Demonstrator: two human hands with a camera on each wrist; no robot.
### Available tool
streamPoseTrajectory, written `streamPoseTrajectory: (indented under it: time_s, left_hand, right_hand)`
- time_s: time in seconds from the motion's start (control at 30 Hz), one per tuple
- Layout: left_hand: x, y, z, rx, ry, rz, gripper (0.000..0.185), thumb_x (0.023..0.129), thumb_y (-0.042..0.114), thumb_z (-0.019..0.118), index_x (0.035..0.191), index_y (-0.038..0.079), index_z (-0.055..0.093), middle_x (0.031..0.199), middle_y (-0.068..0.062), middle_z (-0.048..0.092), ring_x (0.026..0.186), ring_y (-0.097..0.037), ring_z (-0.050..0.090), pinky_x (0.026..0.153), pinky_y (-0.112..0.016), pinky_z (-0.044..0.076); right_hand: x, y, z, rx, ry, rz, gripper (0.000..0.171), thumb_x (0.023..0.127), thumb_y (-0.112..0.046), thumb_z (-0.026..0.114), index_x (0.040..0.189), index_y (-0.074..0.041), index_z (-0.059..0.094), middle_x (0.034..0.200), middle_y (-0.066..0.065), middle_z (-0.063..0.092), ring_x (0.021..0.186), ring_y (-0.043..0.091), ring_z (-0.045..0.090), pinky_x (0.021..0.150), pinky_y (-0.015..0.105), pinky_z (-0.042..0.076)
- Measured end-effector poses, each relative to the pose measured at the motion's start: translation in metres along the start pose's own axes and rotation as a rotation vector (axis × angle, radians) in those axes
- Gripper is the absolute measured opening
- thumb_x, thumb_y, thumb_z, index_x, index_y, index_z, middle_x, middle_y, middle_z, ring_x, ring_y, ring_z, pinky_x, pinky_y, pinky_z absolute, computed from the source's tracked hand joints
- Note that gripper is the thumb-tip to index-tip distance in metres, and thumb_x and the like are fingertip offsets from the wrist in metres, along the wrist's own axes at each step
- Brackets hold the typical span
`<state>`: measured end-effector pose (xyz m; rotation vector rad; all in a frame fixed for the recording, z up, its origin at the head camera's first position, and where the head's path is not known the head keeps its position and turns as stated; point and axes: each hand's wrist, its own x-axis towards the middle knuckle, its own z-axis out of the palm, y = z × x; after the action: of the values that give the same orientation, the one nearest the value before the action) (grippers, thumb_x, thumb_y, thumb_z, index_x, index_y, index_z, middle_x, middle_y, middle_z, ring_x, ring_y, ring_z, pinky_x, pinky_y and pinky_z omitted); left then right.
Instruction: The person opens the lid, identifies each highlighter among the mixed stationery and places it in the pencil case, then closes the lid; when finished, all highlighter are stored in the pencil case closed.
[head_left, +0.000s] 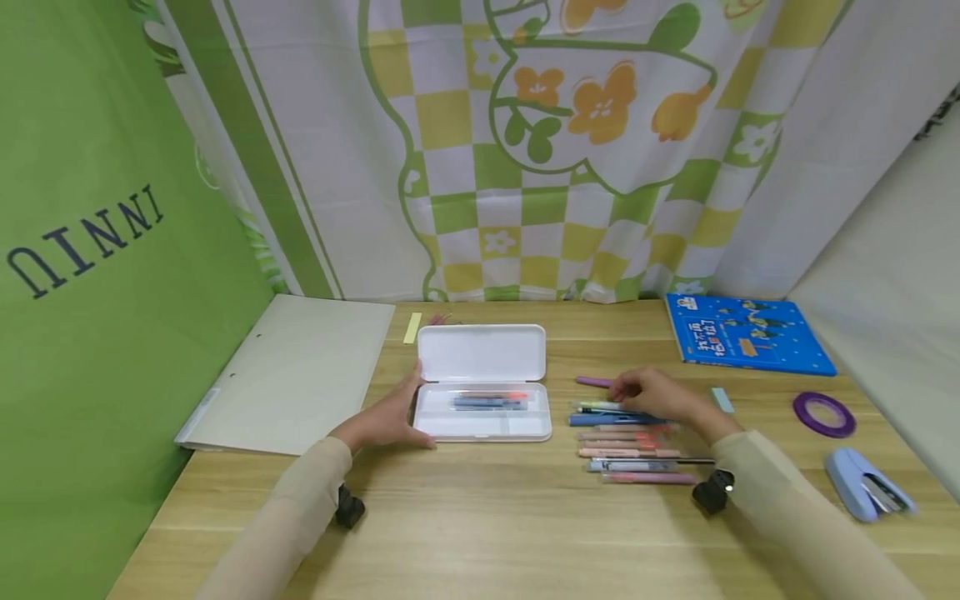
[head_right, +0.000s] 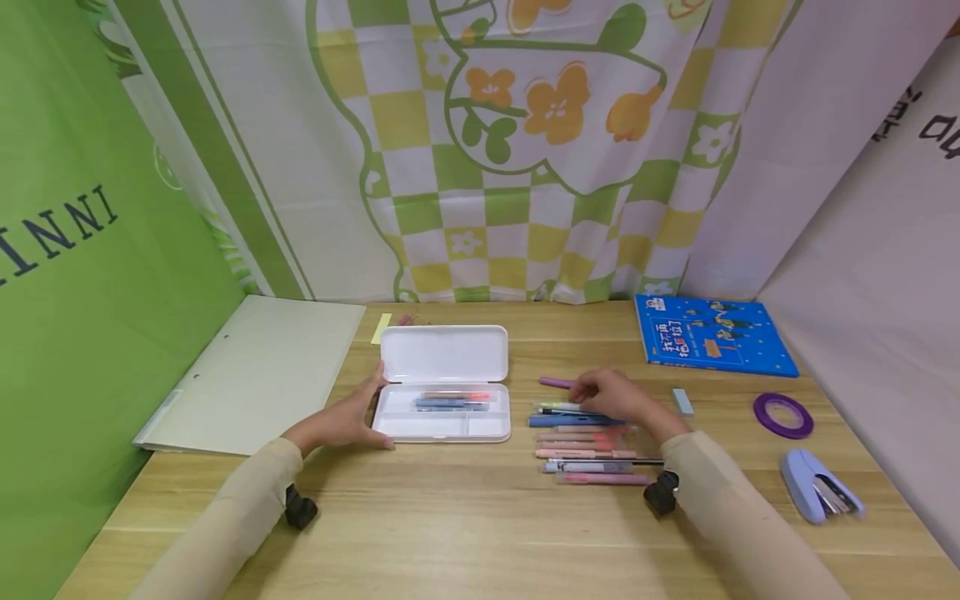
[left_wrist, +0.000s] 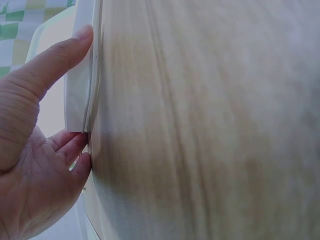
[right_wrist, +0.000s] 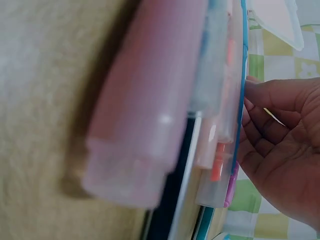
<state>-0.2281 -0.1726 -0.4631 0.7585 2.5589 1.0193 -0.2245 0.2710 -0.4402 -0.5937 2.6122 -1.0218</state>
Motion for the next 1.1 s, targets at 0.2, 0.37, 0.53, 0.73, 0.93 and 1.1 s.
streamPoseTrajectory:
  time_s: [0.2,0.37,0.53,0.73,0.93,1.1]
  left_hand:
    - [0.001,-0.001,0.001,0.001,0.005,-0.003,0.134,0.065,0.029,0.088,0.145,-0.009,-0.012,0.138,-0.021,0.037,0.132,-0.031,0.03,0.111,-0.047,0.019]
    - [0.001,-0.001,0.002,-0.003,0.003,-0.013,0.135,0.064,0.03,0.088,0.146,-0.007,-0.012,0.139,-0.02,0.037,0.132,-0.029,0.03,0.111,-0.046,0.019]
    - [0.0,0.001,0.0,-0.014,0.001,-0.019,0.135,0.065,0.029,0.088,0.146,-0.006,-0.013,0.139,-0.021,0.036,0.132,-0.03,0.029,0.111,-0.046,0.018]
    - [0.0,0.001,0.0,-0.012,0.006,-0.01,0.133,0.065,0.028,0.088,0.145,-0.009,-0.012,0.136,-0.02,0.038,0.131,-0.03,0.03,0.111,-0.047,0.018]
    - [0.001,0.0,0.001,-0.008,0.006,-0.011,0.133,0.065,0.028,0.088,0.145,-0.009,-0.012,0.137,-0.021,0.038,0.131,-0.03,0.03,0.111,-0.046,0.018]
    - [0.001,-0.001,0.001,-0.012,0.004,-0.018,0.133,0.065,0.028,0.088,0.145,-0.008,-0.012,0.138,-0.021,0.036,0.132,-0.03,0.029,0.111,-0.046,0.018]
  right_hand:
    - [0.0,-0.001,0.002,-0.039,0.025,-0.046,0.01,0.083,0.004,0.064,0.092,0.001,0.068,0.087,0.007,0.067,0.082,0.017,0.058,0.071,0.03,0.049]
    - [0.002,-0.006,-0.001,-0.041,0.048,-0.043,0.01,0.086,-0.001,0.064,0.095,-0.002,0.069,0.09,0.005,0.067,0.085,0.017,0.059,0.076,0.034,0.049]
    - [0.014,-0.023,0.003,0.005,0.043,-0.031,0.012,0.087,-0.004,0.064,0.097,-0.004,0.071,0.096,0.007,0.069,0.088,0.019,0.06,0.078,0.036,0.05]
    - [0.032,-0.051,0.02,0.07,0.049,-0.082,0.013,0.088,-0.004,0.063,0.099,-0.001,0.07,0.094,0.008,0.068,0.086,0.016,0.058,0.077,0.032,0.048]
    - [0.053,-0.075,0.041,0.098,0.012,-0.168,0.012,0.088,-0.002,0.063,0.097,-0.001,0.07,0.095,0.009,0.069,0.087,0.016,0.06,0.076,0.029,0.049]
    - [0.07,-0.089,0.061,0.077,-0.01,-0.229,0.01,0.086,0.001,0.064,0.093,0.0,0.071,0.091,0.008,0.069,0.084,0.015,0.061,0.074,0.027,0.051]
